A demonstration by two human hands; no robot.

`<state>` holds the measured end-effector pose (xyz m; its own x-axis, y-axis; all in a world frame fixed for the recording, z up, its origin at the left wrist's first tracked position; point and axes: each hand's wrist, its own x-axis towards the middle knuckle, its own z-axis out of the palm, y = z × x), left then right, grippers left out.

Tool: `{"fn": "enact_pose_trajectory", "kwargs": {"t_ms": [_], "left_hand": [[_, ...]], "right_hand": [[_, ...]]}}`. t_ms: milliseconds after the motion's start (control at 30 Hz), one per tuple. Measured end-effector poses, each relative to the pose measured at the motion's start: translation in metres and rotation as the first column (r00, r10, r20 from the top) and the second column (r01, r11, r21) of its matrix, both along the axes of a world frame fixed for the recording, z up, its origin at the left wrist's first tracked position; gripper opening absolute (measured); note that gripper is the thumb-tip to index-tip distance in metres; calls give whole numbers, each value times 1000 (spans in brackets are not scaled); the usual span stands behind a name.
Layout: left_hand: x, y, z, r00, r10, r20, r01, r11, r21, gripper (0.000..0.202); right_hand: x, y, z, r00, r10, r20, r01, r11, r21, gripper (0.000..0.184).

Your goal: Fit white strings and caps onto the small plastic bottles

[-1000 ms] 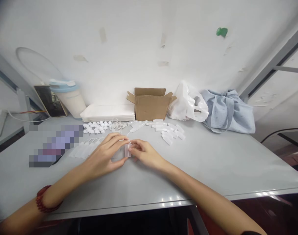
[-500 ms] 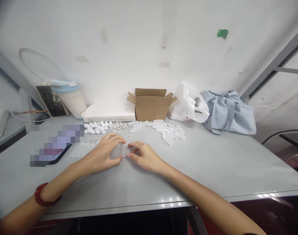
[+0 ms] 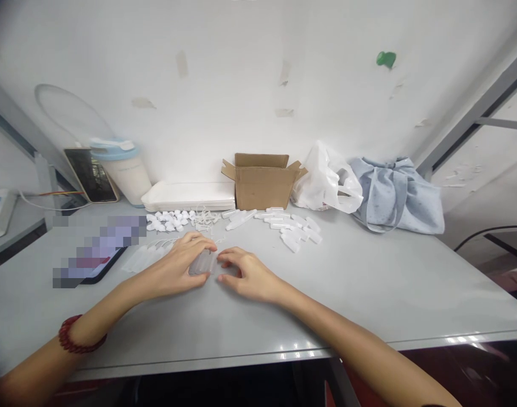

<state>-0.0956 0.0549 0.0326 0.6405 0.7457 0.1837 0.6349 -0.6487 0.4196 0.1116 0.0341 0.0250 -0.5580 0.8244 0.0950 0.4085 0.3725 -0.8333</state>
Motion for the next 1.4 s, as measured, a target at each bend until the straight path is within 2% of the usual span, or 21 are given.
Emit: {"fn": "enact_pose_trajectory", "kwargs": {"t_ms": [267,367,433,567,633,733,800,900,967,1133,1267,1400], "left_hand": [[-1,0,2,1000,-14,-9,13,1000,-4,38],[-4,3,4,1000,-13,5,13,999,36,38],[-8,7,4,999,17,44,-21,996,92,35],[-17,20,0,980,151,129,-174,966,190,24],[-22,27,-2,969,211,132,-237,944,229,26],[-28,35,-7,965,250,85,-264,928,263,29],[-29,38,-9,969,244,46,-247,928,281,30],[-27,41,-12,976,217,4,-207,925,319,31],[-26,42,-13,978,205,-28,-185,927,327,31],[-24,44,-16,974,207,-95,-173,944,281,30],[-23,45,-16,969,231,-90,-196,936,294,33],[-22,44,-15,971,232,-59,-206,936,285,35]], "right_hand": [[1,1,-2,1000,8,3,-8,999,33,29],[1,0,-1,1000,8,12,-8,1000,27,27],[1,0,1,1000,9,9,-9,1000,17,27],[3,4,-1,1000,-23,-13,23,1000,11,25],[5,10,-5,996,-85,-3,85,993,76,25],[11,25,-15,983,-173,55,150,944,294,33],[16,37,-21,974,-195,118,130,900,416,36],[22,53,-27,941,-223,255,65,857,511,38],[23,60,-27,911,-228,344,12,848,530,42],[23,63,-24,846,-207,491,-60,879,474,49],[23,61,-22,832,-222,508,-64,872,485,47],[23,61,-22,842,-285,459,-32,821,570,40]]}}
